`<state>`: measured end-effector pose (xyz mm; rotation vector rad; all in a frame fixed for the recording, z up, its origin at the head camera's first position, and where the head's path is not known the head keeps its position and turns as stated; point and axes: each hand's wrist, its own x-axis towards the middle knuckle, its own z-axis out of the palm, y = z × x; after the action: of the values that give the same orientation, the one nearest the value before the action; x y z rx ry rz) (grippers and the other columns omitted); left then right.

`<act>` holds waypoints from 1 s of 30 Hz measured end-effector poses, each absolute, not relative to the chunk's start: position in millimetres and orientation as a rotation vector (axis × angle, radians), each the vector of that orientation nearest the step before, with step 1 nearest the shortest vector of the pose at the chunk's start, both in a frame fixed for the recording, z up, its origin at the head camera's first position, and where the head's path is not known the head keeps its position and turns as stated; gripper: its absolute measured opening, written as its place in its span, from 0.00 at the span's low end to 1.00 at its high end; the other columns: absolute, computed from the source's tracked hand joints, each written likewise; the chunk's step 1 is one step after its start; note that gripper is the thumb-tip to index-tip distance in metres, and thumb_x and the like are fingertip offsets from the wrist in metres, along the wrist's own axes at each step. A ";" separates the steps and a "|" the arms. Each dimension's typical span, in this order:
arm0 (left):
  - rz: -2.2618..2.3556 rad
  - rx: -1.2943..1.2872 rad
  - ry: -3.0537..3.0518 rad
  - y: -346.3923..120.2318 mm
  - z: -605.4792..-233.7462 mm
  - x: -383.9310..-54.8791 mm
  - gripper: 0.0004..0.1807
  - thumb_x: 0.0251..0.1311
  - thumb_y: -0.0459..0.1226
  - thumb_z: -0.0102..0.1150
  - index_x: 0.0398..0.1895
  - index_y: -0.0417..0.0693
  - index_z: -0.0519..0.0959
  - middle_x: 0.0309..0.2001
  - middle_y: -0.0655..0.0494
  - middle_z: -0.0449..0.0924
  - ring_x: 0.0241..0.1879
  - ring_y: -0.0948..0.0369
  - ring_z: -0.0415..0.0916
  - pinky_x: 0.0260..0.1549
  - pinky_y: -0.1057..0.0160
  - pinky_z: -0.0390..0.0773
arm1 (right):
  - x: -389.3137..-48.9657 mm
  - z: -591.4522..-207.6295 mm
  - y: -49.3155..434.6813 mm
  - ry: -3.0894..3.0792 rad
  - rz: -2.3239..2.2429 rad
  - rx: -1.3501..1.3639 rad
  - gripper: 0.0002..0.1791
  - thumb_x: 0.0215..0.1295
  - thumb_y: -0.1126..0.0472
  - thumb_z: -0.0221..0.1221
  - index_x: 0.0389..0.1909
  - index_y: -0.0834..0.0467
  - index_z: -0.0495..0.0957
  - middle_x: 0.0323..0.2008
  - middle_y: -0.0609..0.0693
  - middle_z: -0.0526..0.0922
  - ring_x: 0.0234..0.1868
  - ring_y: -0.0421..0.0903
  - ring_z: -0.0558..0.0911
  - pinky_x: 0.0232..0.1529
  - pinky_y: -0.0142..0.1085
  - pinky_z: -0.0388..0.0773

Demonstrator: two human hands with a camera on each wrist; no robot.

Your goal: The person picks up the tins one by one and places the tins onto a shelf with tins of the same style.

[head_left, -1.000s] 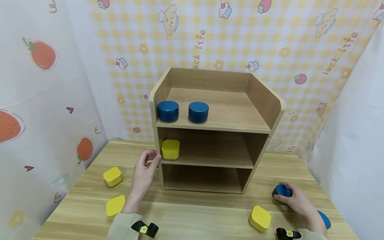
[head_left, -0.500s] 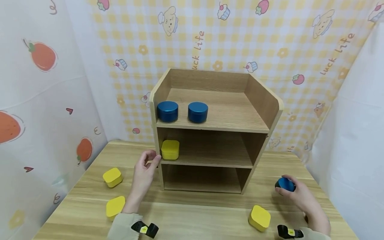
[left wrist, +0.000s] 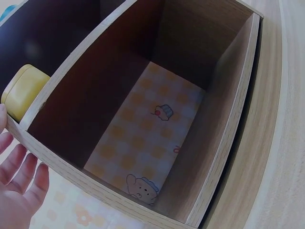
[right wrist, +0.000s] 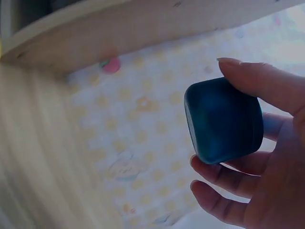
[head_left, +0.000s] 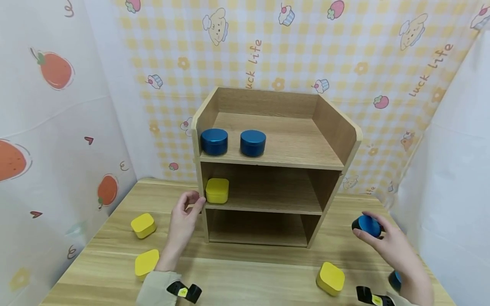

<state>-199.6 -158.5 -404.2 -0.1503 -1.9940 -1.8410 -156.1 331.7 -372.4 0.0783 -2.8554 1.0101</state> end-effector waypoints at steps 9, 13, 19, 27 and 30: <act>-1.840 -0.156 -1.996 -159.0 -403.2 -198.8 0.13 0.68 0.36 0.58 0.49 0.36 0.73 0.45 0.48 0.72 0.45 0.62 0.70 0.41 0.73 0.73 | -141.9 -344.7 308.8 -2.785 1.035 0.151 0.38 0.66 0.46 0.62 0.72 0.55 0.60 0.63 0.73 0.63 0.47 0.68 0.79 0.36 0.46 0.82; -1.852 -0.162 -1.991 -158.5 -402.5 -198.9 0.14 0.68 0.36 0.58 0.49 0.35 0.73 0.45 0.47 0.72 0.45 0.61 0.70 0.41 0.73 0.73 | -136.9 -337.3 296.3 -2.708 0.970 0.254 0.36 0.64 0.49 0.65 0.69 0.55 0.64 0.62 0.65 0.68 0.51 0.62 0.76 0.37 0.28 0.77; -1.859 -0.164 -1.987 -158.5 -402.6 -198.7 0.13 0.68 0.36 0.59 0.48 0.34 0.73 0.45 0.46 0.72 0.45 0.61 0.70 0.41 0.73 0.74 | -132.9 -333.4 275.0 -2.585 0.915 0.364 0.33 0.59 0.54 0.70 0.65 0.53 0.71 0.57 0.56 0.75 0.50 0.47 0.73 0.42 0.19 0.70; -1.852 -0.164 -1.997 -158.6 -403.1 -199.1 0.14 0.68 0.36 0.58 0.49 0.36 0.72 0.45 0.48 0.72 0.45 0.61 0.70 0.41 0.73 0.74 | -135.4 -325.1 236.9 -2.485 0.923 0.532 0.34 0.55 0.57 0.72 0.64 0.48 0.72 0.54 0.47 0.76 0.48 0.38 0.73 0.46 0.24 0.71; -1.851 -0.157 -2.000 -159.2 -403.3 -199.5 0.13 0.68 0.36 0.58 0.49 0.36 0.73 0.45 0.48 0.72 0.45 0.62 0.70 0.41 0.73 0.74 | -137.9 -315.7 221.3 -2.466 0.908 0.617 0.34 0.54 0.56 0.73 0.63 0.45 0.72 0.54 0.43 0.76 0.49 0.39 0.74 0.47 0.27 0.73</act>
<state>-199.5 -159.2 -403.3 -0.1567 -1.9998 -1.8508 -137.9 221.3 -315.7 0.6167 -2.4655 0.9078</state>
